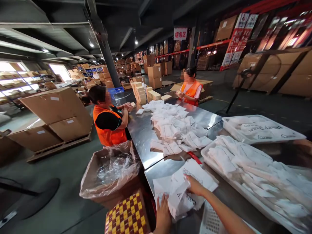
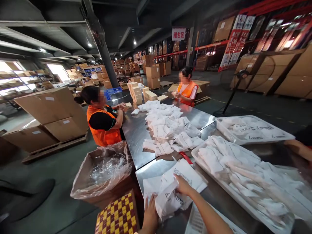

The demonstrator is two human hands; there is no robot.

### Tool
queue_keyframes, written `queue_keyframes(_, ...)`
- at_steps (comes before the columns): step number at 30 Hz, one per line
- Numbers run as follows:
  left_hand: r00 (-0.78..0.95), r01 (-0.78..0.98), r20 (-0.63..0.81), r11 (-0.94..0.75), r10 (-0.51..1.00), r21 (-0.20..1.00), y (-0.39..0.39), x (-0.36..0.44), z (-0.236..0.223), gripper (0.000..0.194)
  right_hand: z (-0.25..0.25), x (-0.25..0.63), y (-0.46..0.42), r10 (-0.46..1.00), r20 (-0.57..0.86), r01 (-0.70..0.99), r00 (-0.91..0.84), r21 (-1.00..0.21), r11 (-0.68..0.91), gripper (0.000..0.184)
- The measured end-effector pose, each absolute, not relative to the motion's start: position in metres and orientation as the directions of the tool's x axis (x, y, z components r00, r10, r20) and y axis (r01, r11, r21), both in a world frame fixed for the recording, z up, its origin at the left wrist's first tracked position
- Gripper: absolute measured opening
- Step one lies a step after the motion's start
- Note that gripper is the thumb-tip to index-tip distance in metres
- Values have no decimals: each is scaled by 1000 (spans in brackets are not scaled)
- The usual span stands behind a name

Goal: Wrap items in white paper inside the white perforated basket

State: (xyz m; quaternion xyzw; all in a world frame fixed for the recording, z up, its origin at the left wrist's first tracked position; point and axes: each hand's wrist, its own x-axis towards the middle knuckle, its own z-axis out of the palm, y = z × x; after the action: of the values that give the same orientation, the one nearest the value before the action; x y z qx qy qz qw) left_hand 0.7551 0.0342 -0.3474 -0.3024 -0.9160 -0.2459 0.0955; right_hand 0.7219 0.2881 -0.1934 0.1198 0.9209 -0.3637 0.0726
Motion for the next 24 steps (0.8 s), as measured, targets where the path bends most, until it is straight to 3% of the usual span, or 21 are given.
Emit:
queue_keyframes(2, -814, 580, 290, 723, 503, 375, 31, 758, -338, 59, -203, 718, 283, 166, -229, 278, -959, -653, 704, 29)
queue_keyframes(4, -851, 524, 190, 774, 489, 355, 23, 761, -329, 69, -201, 713, 284, 142, -204, 243, -969, -664, 707, 14)
queue_keyframes(7, -883, 464, 143, 785, 447, 411, 8, 763, -322, 57, -181, 705, 297, 97, -89, 132, -991, -692, 710, 17)
queue_keyframes(10, -886, 463, 275, 691, 372, 555, -5, 762, -317, 33, -160, 710, 318, 102, 84, 17, -991, -684, 730, 29)
queue_keyframes(15, -884, 465, 388, 570, 260, 678, -26, 750, -302, 28, -168, 746, 362, 61, 285, -127, -957, -595, 793, 27)
queue_keyframes(17, -878, 472, 412, 576, 242, 667, -38, 743, -291, 28, -180, 759, 380, 66, 203, -68, -977, -592, 803, 28)
queue_keyframes(21, -796, 603, 464, 565, 388, 563, -55, 726, -260, 25, -196, 772, 401, 80, -194, 173, -978, -531, 829, 36)
queue_keyframes(24, -630, 776, 548, 471, 551, 419, -56, 715, -240, 24, -197, 770, 390, 185, -247, 287, -951, -482, 828, 34)
